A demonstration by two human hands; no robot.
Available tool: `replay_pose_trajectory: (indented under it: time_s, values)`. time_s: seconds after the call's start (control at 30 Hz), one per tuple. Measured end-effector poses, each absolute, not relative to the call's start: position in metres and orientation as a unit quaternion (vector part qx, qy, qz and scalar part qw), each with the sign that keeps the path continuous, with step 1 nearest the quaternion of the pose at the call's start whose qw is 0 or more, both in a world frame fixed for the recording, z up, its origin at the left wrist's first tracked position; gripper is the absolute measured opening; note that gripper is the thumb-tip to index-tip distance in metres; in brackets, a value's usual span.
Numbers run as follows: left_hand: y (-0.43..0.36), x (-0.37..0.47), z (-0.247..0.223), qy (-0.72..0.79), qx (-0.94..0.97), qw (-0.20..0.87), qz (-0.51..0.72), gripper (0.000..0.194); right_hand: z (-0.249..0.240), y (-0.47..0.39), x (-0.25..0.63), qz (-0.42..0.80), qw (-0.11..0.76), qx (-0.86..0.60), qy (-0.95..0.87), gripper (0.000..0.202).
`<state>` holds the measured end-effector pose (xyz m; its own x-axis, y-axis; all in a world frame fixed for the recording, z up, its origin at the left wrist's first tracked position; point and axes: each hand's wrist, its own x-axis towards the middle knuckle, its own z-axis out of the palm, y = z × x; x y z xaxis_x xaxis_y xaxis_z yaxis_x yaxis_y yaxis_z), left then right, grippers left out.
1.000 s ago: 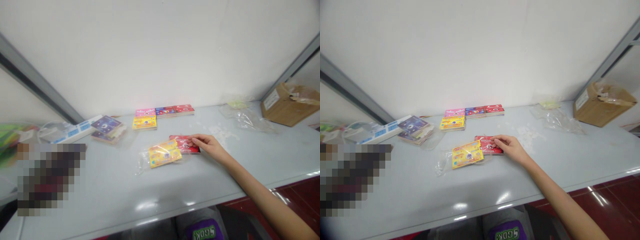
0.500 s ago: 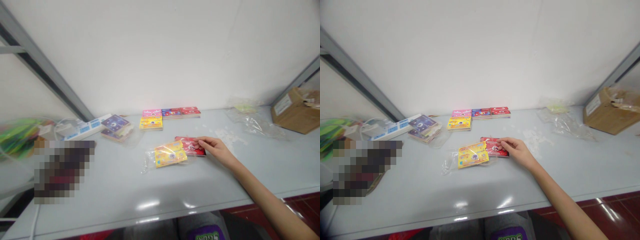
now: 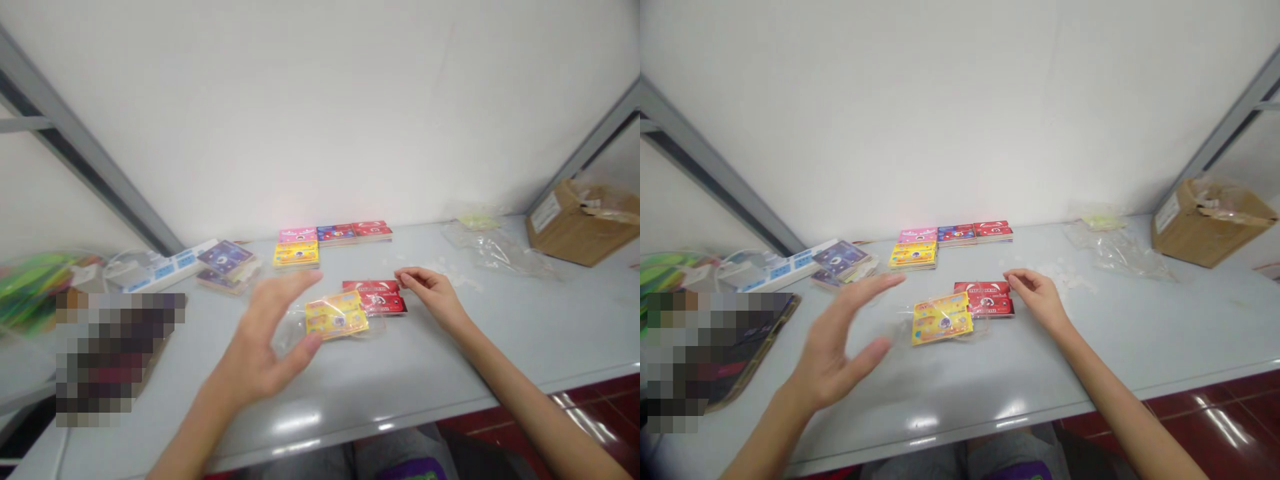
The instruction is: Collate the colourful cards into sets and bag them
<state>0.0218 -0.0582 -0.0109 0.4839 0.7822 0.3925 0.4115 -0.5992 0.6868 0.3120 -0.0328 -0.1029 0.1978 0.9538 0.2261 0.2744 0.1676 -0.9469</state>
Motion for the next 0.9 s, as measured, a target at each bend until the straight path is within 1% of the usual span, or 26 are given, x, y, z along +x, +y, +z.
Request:
replay_pose_trajectory:
  time_s: [0.03,0.13,0.17,0.2,0.3,0.43,0.6,0.67,0.73,0.8,0.9]
  values:
    - [-0.052,0.023,-0.014,0.371,0.842,0.247,0.305,0.06,-0.104,-0.032,0.314,0.295,0.523,-0.577,-0.554,0.031]
    - [-0.03,0.026,-0.033,0.404,0.893,0.17,0.099,0.099,-0.109,-0.029,0.317,0.257,0.466,-0.623,-0.573,0.037]
    - [-0.024,0.026,-0.04,0.403,0.901,0.146,0.064,0.104,-0.111,-0.029,0.318,0.256,0.444,-0.632,-0.581,0.039]
    - [-0.019,0.025,-0.047,0.401,0.906,0.131,0.041,0.105,-0.113,-0.029,0.318,0.259,0.425,-0.637,-0.588,0.042]
    - [-0.012,0.022,-0.058,0.406,0.906,0.119,0.023,0.097,-0.116,-0.028,0.316,0.266,0.392,-0.637,-0.608,0.043]
    - [-0.013,0.014,-0.06,0.404,0.906,0.119,0.05,0.085,-0.119,-0.027,0.312,0.299,0.403,-0.622,-0.601,0.039]
    - [-0.014,0.011,-0.054,0.402,0.899,0.122,0.125,0.08,-0.117,-0.026,0.313,0.414,0.509,-0.579,-0.483,0.044]
    - [-0.014,0.012,-0.05,0.401,0.887,0.138,0.179,0.077,-0.113,-0.027,0.315,0.474,0.549,-0.546,-0.419,0.041]
    - [-0.015,0.014,-0.046,0.412,0.858,0.176,0.25,0.073,-0.107,-0.028,0.317,0.515,0.58,-0.513,-0.368,0.035]
    - [-0.015,0.015,-0.043,0.417,0.809,0.241,0.337,0.069,-0.102,-0.029,0.319,0.522,0.606,-0.495,-0.34,0.03]
    - [-0.016,0.018,-0.041,0.395,0.69,0.402,0.454,0.062,-0.097,-0.031,0.32,0.517,0.623,-0.487,-0.326,0.028]
